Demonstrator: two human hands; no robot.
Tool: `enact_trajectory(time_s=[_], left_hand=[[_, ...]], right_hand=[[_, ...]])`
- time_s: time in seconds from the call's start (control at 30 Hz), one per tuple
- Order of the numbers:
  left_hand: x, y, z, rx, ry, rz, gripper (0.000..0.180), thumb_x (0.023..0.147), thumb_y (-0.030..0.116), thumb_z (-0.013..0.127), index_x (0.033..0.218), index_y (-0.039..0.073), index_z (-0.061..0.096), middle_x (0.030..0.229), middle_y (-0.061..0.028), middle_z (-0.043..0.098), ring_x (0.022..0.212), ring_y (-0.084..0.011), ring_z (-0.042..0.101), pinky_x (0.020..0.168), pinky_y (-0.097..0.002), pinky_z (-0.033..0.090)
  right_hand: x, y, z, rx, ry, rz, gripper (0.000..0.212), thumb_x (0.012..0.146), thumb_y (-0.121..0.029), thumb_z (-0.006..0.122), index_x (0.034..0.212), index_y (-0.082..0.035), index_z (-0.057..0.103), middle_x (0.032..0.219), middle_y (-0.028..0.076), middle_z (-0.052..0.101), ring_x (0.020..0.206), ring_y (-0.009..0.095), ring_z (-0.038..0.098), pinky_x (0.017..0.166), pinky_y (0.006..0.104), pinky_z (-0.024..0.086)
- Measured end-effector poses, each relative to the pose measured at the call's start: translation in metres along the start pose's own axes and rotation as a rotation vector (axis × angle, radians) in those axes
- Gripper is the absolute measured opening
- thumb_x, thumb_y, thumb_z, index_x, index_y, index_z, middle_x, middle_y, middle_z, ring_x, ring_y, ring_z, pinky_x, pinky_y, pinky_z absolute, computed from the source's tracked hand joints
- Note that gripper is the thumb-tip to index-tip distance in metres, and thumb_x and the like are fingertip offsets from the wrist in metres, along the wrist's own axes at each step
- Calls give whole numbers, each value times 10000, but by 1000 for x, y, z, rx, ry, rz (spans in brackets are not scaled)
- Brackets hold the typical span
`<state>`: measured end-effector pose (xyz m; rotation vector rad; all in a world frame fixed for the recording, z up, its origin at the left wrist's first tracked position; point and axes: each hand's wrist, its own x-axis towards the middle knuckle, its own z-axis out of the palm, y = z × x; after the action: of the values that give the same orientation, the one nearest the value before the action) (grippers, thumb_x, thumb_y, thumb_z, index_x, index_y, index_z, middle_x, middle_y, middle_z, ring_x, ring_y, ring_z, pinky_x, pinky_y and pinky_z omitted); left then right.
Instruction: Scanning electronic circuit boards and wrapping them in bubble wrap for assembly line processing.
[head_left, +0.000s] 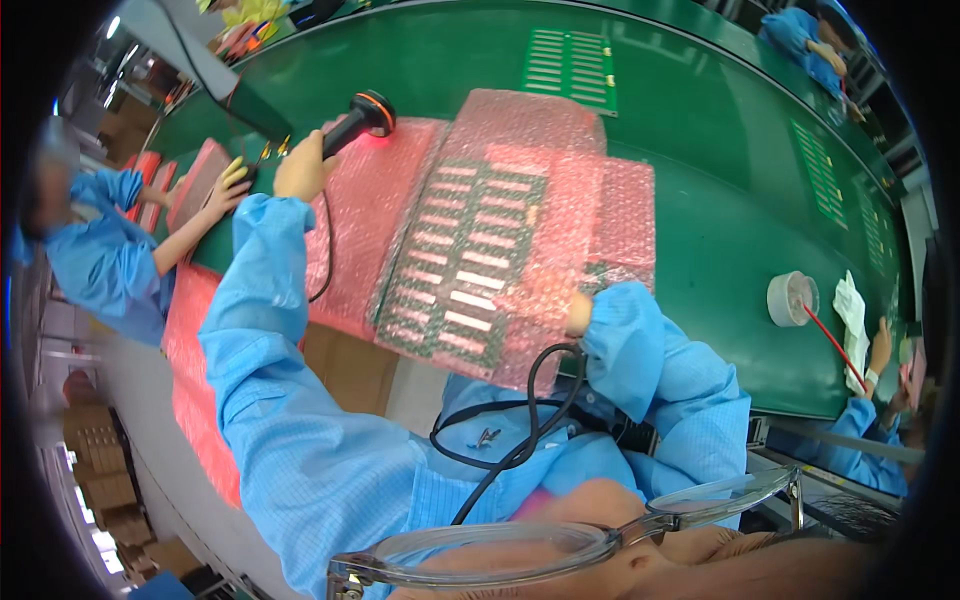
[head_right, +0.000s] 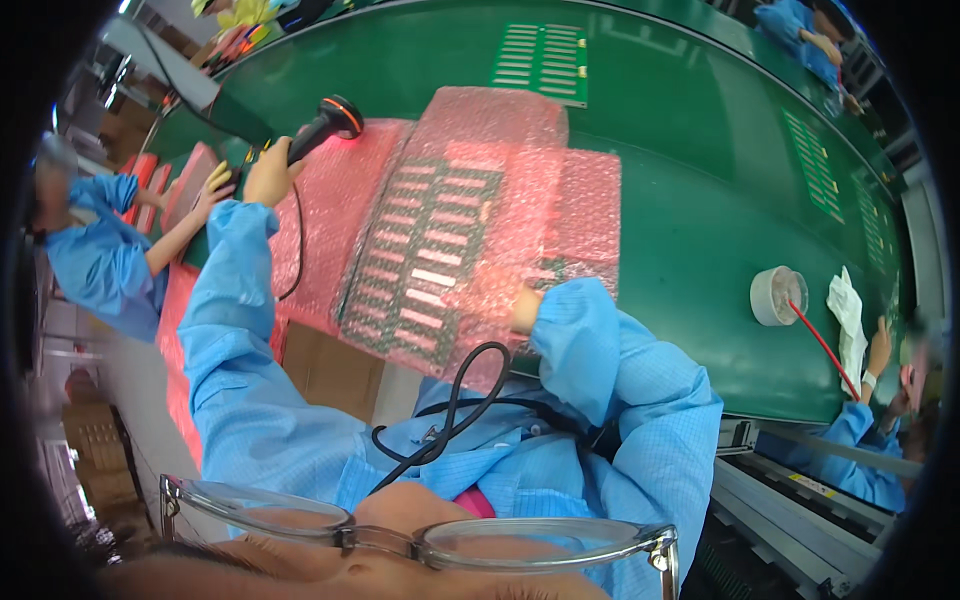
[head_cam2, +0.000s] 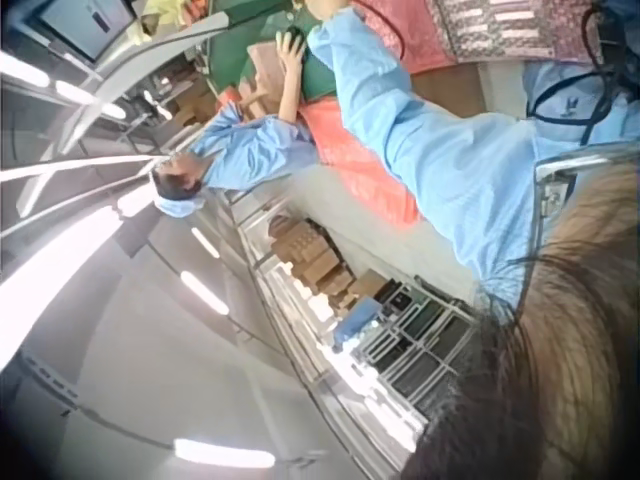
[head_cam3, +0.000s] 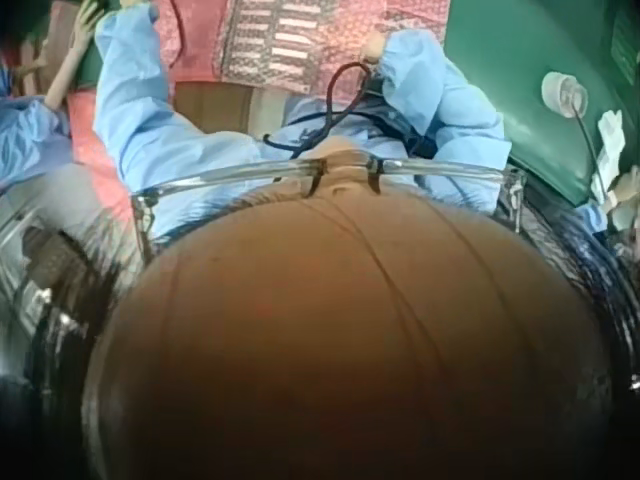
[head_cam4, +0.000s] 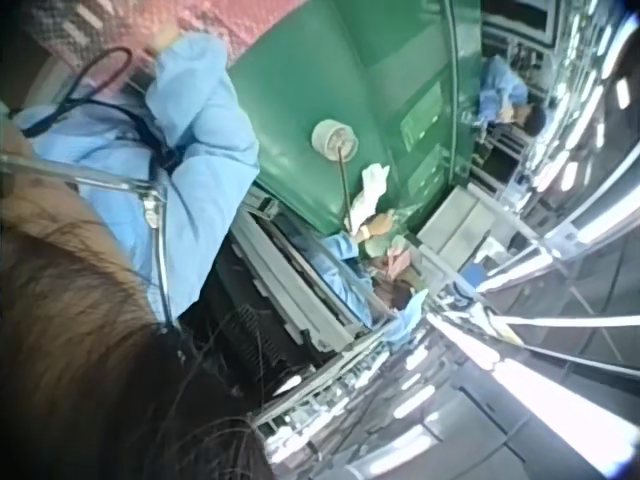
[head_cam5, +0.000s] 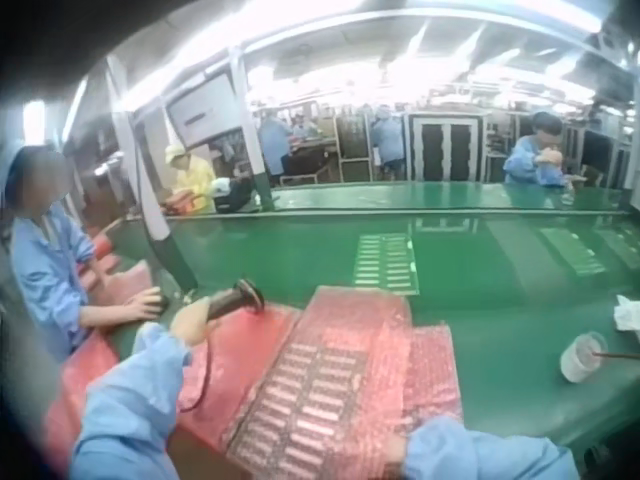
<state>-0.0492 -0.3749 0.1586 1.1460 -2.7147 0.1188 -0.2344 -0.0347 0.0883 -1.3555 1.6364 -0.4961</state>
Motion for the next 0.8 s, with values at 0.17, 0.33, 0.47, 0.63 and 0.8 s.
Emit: enact_trajectory(time_s=[0.17, 0.33, 0.47, 0.63, 0.8], left_hand=[[-24, -11, 34, -325, 84, -81, 374, 778, 261, 635, 1067, 62, 507, 1020, -197, 587, 949, -390, 560, 767, -456, 446], [-29, -22, 72, -170, 102, -143, 500, 757, 317, 662, 1104, 13, 470, 1061, -222, 544, 1025, -385, 506, 831, -461, 416], [-39, 33, 48, -146, 496, 166, 536, 753, 344, 658, 1122, 11, 456, 1020, -188, 504, 1006, -359, 466, 819, -470, 396], [-47, 87, 57, -786, -160, 218, 510, 825, 415, 568, 966, -75, 547, 817, -244, 604, 774, -352, 598, 698, -423, 463], [-31, 101, 64, -855, -418, -80, 620, 788, 473, 582, 1011, -105, 544, 796, -242, 621, 793, -334, 622, 715, -417, 469]], right_hand=[[22, 39, 29, 140, 156, -184, 520, 819, -298, 626, 1218, 5, 486, 1157, 152, 571, 1051, 243, 527, 916, 328, 387], [11, 19, 31, 109, 225, -159, 603, 735, -479, 654, 980, 68, 589, 785, 220, 609, 713, 337, 557, 728, 404, 439], [8, 23, 38, 542, 207, -321, 464, 834, -195, 614, 1216, 27, 472, 1072, 134, 584, 902, 181, 553, 742, 343, 467], [10, 20, 39, 741, 211, -355, 504, 769, -295, 672, 1092, 70, 545, 916, 140, 627, 740, 207, 556, 683, 353, 446], [7, 24, 31, 508, 225, -259, 505, 806, -276, 631, 1164, 57, 504, 995, 141, 610, 846, 221, 547, 772, 354, 447]])
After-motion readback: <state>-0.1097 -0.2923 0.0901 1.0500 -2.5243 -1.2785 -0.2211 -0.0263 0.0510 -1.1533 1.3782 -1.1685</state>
